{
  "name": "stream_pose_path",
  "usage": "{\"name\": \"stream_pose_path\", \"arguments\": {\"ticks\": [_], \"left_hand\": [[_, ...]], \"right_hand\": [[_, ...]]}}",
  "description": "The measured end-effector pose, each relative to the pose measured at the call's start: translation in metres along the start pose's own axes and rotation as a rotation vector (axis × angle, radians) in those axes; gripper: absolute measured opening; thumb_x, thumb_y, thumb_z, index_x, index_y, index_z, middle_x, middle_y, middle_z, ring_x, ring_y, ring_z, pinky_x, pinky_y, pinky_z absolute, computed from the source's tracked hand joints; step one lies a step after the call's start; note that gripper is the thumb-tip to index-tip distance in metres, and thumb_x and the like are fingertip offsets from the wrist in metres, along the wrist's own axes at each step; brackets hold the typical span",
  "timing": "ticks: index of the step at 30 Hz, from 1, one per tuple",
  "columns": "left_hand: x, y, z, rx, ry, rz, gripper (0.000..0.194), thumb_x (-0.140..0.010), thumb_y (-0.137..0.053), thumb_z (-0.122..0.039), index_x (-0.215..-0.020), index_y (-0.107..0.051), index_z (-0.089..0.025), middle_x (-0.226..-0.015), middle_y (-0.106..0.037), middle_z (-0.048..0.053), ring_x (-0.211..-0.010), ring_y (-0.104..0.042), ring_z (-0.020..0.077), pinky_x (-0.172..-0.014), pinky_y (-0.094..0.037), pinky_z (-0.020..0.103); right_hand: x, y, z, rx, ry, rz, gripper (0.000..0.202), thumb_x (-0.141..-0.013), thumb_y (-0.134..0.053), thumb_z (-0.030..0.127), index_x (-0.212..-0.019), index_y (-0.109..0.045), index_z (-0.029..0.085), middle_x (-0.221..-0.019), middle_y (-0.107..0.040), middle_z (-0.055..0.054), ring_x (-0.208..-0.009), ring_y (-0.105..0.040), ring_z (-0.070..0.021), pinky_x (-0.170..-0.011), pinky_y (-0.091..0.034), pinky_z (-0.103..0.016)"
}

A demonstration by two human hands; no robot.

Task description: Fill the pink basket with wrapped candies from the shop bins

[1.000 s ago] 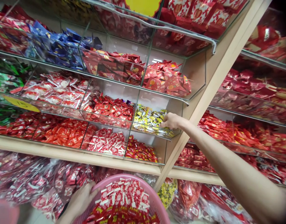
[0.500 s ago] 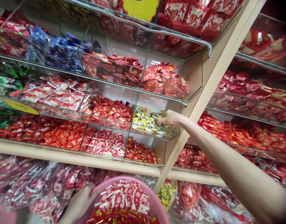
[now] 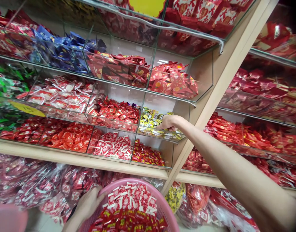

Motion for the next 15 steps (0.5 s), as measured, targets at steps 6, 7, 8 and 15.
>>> {"name": "stream_pose_path", "arguments": {"ticks": [6,7,8,15], "left_hand": [[0.000,-0.003,0.003,-0.008,0.006,-0.011,0.040,-0.087,-0.034,-0.048,-0.099,-0.060,-0.020,-0.103,-0.070,0.011,-0.104,-0.063,0.0260,-0.080,-0.044,0.030],[0.000,-0.003,0.004,-0.006,0.005,-0.015,0.041,-0.087,-0.034,-0.049,-0.099,-0.060,-0.020,-0.104,-0.070,0.011,-0.104,-0.063,0.0258,-0.081,-0.044,0.030],[0.000,-0.004,0.004,-0.004,0.005,-0.019,0.041,-0.087,-0.034,-0.049,-0.100,-0.060,-0.020,-0.104,-0.070,0.011,-0.105,-0.063,0.0255,-0.082,-0.044,0.029],[-0.002,-0.004,0.004,0.004,0.024,-0.012,0.043,-0.088,-0.035,-0.046,-0.110,-0.057,-0.017,-0.113,-0.067,0.013,-0.109,-0.061,0.0252,-0.086,-0.043,0.030]], "right_hand": [[-0.003,-0.004,-0.014,-0.168,0.012,0.084,0.043,-0.075,-0.066,0.051,-0.059,-0.045,0.018,-0.046,-0.040,0.004,-0.042,-0.035,-0.0074,-0.041,-0.032,-0.021],[-0.003,-0.004,-0.016,-0.200,0.021,0.087,0.042,-0.076,-0.066,0.049,-0.059,-0.044,0.018,-0.046,-0.040,0.005,-0.042,-0.035,-0.0071,-0.041,-0.032,-0.021],[-0.002,-0.005,-0.018,-0.228,0.033,0.086,0.041,-0.076,-0.066,0.047,-0.059,-0.043,0.018,-0.047,-0.040,0.005,-0.042,-0.036,-0.0069,-0.041,-0.032,-0.020],[-0.001,-0.007,-0.028,-0.276,0.075,0.089,0.044,-0.070,-0.070,0.052,-0.062,-0.042,0.019,-0.048,-0.034,0.008,-0.041,-0.034,-0.0060,-0.039,-0.030,-0.020]]}}
Point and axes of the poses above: each hand's wrist, its own x-axis away from the middle knuckle, its own y-axis out of the back of the hand, z = x × y, the point moved 4 cm from there along -x, towards the middle knuckle
